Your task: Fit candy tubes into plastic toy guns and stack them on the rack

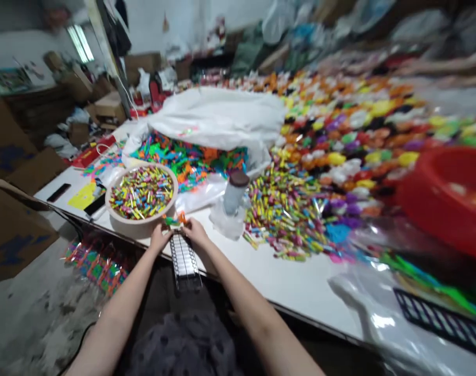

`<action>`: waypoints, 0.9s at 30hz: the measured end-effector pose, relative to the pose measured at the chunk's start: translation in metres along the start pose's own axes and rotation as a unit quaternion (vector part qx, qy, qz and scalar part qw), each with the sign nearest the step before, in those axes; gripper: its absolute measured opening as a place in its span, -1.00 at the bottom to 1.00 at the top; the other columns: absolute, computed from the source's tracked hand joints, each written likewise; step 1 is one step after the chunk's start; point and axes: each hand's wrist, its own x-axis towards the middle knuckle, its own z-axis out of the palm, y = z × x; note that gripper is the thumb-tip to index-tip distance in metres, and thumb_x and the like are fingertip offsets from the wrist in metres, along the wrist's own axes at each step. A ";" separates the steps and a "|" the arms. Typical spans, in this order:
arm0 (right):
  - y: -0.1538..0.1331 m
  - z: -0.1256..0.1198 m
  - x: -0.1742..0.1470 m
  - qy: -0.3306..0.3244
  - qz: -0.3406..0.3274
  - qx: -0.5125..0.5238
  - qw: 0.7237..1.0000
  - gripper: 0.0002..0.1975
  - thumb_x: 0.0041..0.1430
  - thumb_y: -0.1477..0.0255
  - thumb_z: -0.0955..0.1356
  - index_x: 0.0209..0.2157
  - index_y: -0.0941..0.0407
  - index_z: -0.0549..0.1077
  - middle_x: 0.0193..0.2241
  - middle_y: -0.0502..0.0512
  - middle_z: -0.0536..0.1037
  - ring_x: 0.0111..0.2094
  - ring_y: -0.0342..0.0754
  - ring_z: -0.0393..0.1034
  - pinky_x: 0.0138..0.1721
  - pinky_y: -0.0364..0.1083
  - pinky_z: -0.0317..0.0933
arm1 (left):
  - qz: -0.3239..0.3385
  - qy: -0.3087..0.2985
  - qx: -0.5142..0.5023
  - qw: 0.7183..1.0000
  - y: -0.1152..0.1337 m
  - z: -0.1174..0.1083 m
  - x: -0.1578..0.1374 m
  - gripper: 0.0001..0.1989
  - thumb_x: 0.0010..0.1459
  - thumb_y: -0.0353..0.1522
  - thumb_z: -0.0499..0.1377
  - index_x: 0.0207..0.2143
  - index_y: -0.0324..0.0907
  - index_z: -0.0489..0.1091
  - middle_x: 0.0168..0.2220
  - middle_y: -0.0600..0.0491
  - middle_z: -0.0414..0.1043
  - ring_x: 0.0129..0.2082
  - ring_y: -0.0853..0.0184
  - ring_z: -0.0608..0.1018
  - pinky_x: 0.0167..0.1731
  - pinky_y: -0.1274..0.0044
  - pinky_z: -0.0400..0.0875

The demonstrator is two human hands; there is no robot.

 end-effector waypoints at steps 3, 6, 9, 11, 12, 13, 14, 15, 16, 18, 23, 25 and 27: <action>-0.002 -0.001 0.006 -0.040 -0.052 0.008 0.998 -0.84 -0.10 0.38 0.35 -0.40 0.08 0.37 -0.38 0.09 0.56 -0.32 0.03 0.47 -0.24 -0.02 0.33 | 0.004 0.021 -0.027 0.999 -0.001 -0.004 -0.003 -0.70 0.00 -0.40 0.22 -0.15 -0.12 0.43 -0.16 -0.05 0.52 -0.11 0.20 0.55 0.00 0.37 0.40; -0.001 0.000 0.009 -0.053 -0.075 0.005 0.996 -0.84 -0.09 0.35 0.31 -0.38 0.04 0.40 -0.31 0.13 0.57 -0.24 0.09 0.49 -0.15 0.04 0.33 | -0.003 0.029 -0.039 0.999 -0.003 -0.006 -0.005 -0.74 -0.02 -0.41 0.21 -0.21 -0.09 0.45 -0.19 -0.02 0.52 -0.11 0.19 0.55 -0.04 0.37 0.43; 0.004 0.003 0.006 -0.023 -0.074 -0.021 0.997 -0.87 -0.09 0.34 0.29 -0.42 0.01 0.39 -0.33 0.13 0.56 -0.24 0.15 0.47 -0.15 0.09 0.33 | -0.008 0.032 -0.041 0.999 -0.006 -0.004 -0.005 -0.83 -0.04 -0.39 0.21 -0.31 -0.06 0.46 -0.21 0.00 0.52 -0.08 0.16 0.54 -0.06 0.33 0.43; 0.010 0.006 0.001 0.004 -0.074 -0.043 0.996 -0.89 -0.08 0.33 0.27 -0.43 -0.02 0.38 -0.35 0.12 0.54 -0.25 0.15 0.46 -0.17 0.10 0.33 | -0.010 0.030 -0.042 0.999 -0.010 0.000 -0.004 -0.89 -0.06 -0.38 0.21 -0.39 -0.04 0.45 -0.26 0.02 0.52 -0.10 0.14 0.54 -0.08 0.30 0.44; 0.013 0.007 -0.004 0.016 -0.074 -0.055 0.996 -0.90 -0.08 0.33 0.27 -0.44 -0.03 0.37 -0.36 0.11 0.53 -0.26 0.15 0.46 -0.18 0.10 0.33 | -0.010 0.027 -0.042 0.999 -0.014 0.003 -0.004 -0.92 -0.07 -0.37 0.22 -0.43 -0.04 0.43 -0.30 0.04 0.52 -0.12 0.14 0.55 -0.08 0.29 0.44; 0.016 0.009 -0.009 0.028 -0.072 -0.064 0.995 -0.91 -0.08 0.32 0.27 -0.45 -0.04 0.35 -0.37 0.11 0.52 -0.27 0.15 0.46 -0.19 0.10 0.34 | -0.010 0.023 -0.043 0.999 -0.017 0.007 -0.004 -0.94 -0.08 -0.37 0.23 -0.46 -0.04 0.42 -0.34 0.05 0.51 -0.15 0.15 0.56 -0.08 0.28 0.43; 0.020 0.010 -0.014 0.039 -0.066 -0.070 0.995 -0.93 -0.08 0.31 0.26 -0.46 -0.05 0.34 -0.39 0.10 0.51 -0.28 0.15 0.45 -0.21 0.10 0.34 | -0.010 0.018 -0.044 0.999 -0.021 0.011 -0.003 -0.94 -0.09 -0.38 0.24 -0.50 -0.05 0.40 -0.37 0.06 0.51 -0.18 0.15 0.56 -0.07 0.28 0.42; 0.023 0.011 -0.020 0.047 -0.057 -0.073 0.995 -0.94 -0.07 0.30 0.26 -0.47 -0.06 0.33 -0.40 0.09 0.51 -0.30 0.15 0.45 -0.23 0.11 0.35 | -0.009 0.013 -0.044 0.999 -0.026 0.015 -0.003 -0.93 -0.10 -0.37 0.25 -0.52 -0.06 0.38 -0.39 0.06 0.50 -0.20 0.16 0.56 -0.05 0.28 0.40; 0.025 0.011 -0.026 0.053 -0.046 -0.073 0.995 -0.94 -0.05 0.29 0.25 -0.48 -0.07 0.32 -0.42 0.08 0.50 -0.32 0.14 0.45 -0.26 0.11 0.35 | -0.005 0.007 -0.041 0.999 -0.031 0.018 -0.002 -0.91 -0.10 -0.37 0.26 -0.54 -0.07 0.36 -0.39 0.06 0.50 -0.20 0.17 0.56 -0.02 0.28 0.37; 0.028 0.011 -0.036 0.053 -0.025 -0.067 0.996 -0.93 -0.03 0.27 0.23 -0.48 -0.08 0.30 -0.44 0.08 0.49 -0.35 0.14 0.45 -0.31 0.10 0.35 | 0.008 -0.010 -0.025 1.000 -0.039 0.025 -0.002 -0.89 -0.06 -0.35 0.25 -0.53 -0.08 0.35 -0.35 0.05 0.50 -0.17 0.19 0.54 0.01 0.29 0.31; 0.026 0.007 -0.049 0.040 0.028 -0.084 0.995 -0.84 0.03 0.25 0.20 -0.45 0.01 0.31 -0.43 0.13 0.49 -0.38 0.08 0.44 -0.33 0.03 0.33 | 0.045 -0.052 0.023 0.997 -0.049 0.033 -0.004 -0.94 0.00 -0.40 0.22 -0.43 -0.14 0.37 -0.32 0.04 0.48 -0.14 0.23 0.49 -0.04 0.35 0.23; 0.024 0.005 -0.051 0.026 0.047 -0.097 0.994 -0.76 0.09 0.24 0.18 -0.38 0.09 0.34 -0.38 0.18 0.50 -0.36 0.04 0.44 -0.31 0.00 0.32 | 0.056 -0.060 0.019 0.996 -0.051 0.033 -0.003 -0.92 -0.02 -0.45 0.23 -0.41 -0.18 0.37 -0.32 0.04 0.48 -0.17 0.26 0.48 -0.08 0.41 0.22; 0.023 0.004 -0.052 0.015 0.061 -0.098 0.993 -0.70 0.11 0.24 0.17 -0.29 0.15 0.36 -0.33 0.21 0.51 -0.36 0.02 0.43 -0.29 -0.02 0.31 | 0.068 -0.074 0.008 0.995 -0.053 0.034 -0.002 -0.91 -0.02 -0.48 0.23 -0.40 -0.20 0.37 -0.31 0.04 0.48 -0.20 0.29 0.48 -0.12 0.46 0.21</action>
